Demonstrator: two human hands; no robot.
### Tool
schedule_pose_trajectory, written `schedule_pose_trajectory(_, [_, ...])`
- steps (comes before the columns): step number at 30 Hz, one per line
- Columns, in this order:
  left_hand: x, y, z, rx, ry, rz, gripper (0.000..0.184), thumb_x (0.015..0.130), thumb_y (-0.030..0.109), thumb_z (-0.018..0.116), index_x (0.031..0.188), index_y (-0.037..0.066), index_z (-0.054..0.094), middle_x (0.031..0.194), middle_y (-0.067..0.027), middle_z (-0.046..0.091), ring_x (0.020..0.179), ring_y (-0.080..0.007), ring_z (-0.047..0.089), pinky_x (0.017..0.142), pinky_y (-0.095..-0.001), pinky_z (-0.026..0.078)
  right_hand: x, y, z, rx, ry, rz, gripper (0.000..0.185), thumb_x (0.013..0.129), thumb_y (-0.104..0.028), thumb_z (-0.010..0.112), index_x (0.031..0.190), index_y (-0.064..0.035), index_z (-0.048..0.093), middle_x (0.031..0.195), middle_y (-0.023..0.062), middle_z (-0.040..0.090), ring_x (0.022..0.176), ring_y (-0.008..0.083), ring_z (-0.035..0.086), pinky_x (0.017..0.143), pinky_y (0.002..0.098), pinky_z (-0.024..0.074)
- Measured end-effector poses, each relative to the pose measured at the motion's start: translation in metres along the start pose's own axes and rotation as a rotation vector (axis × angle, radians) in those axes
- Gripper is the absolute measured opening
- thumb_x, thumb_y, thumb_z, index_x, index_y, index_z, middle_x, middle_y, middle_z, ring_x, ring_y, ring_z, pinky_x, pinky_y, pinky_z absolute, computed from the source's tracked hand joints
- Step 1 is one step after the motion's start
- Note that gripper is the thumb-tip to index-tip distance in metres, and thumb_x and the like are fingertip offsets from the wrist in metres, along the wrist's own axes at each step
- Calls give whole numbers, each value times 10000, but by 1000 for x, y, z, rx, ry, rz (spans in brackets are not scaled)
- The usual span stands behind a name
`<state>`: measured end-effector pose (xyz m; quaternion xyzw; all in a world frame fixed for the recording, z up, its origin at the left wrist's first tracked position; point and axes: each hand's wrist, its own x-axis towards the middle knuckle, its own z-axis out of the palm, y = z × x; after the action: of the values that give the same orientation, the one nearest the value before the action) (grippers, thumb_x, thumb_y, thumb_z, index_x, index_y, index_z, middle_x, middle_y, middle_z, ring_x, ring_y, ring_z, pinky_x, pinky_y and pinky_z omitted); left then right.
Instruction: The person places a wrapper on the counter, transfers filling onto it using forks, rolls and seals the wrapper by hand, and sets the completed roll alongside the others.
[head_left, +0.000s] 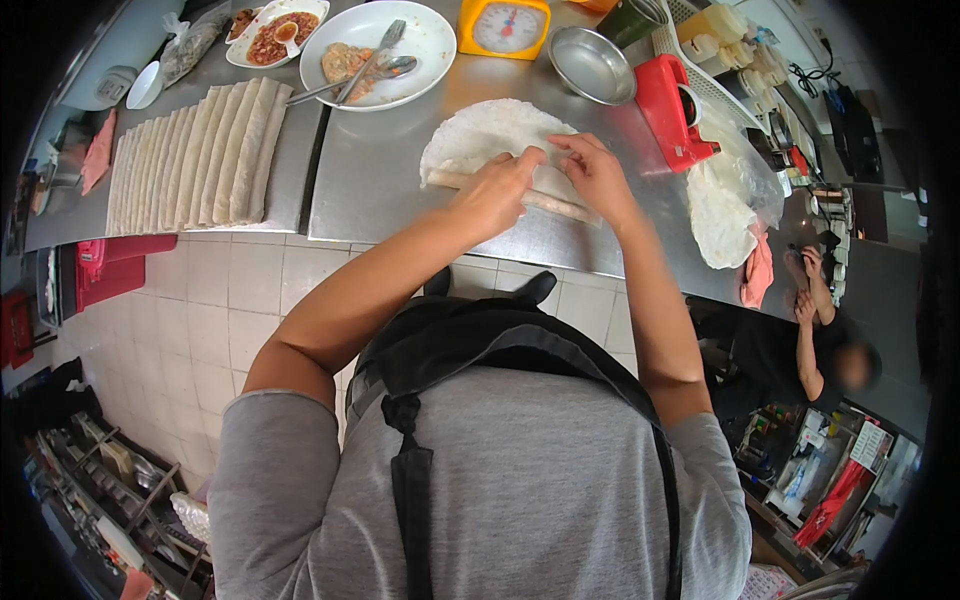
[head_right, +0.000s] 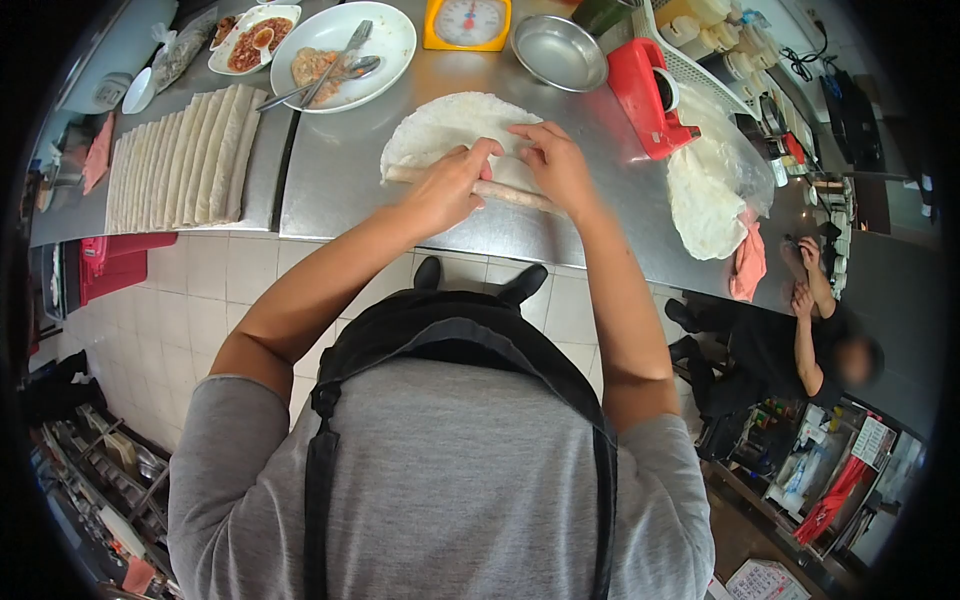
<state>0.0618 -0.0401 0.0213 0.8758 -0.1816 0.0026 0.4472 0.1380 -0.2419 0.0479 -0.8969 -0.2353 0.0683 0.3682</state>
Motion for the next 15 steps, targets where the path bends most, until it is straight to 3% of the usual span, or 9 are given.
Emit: schedule_pose_trajectory(15, [7, 12, 10, 21, -96, -22, 691, 788, -96, 730, 1372, 111, 424, 1062, -133, 641, 1063, -355, 631, 901, -463, 516, 16, 25, 1, -5, -115, 92, 414, 876, 10, 702, 1246, -176, 700, 1145, 71, 591, 893, 200, 616, 845, 323, 533])
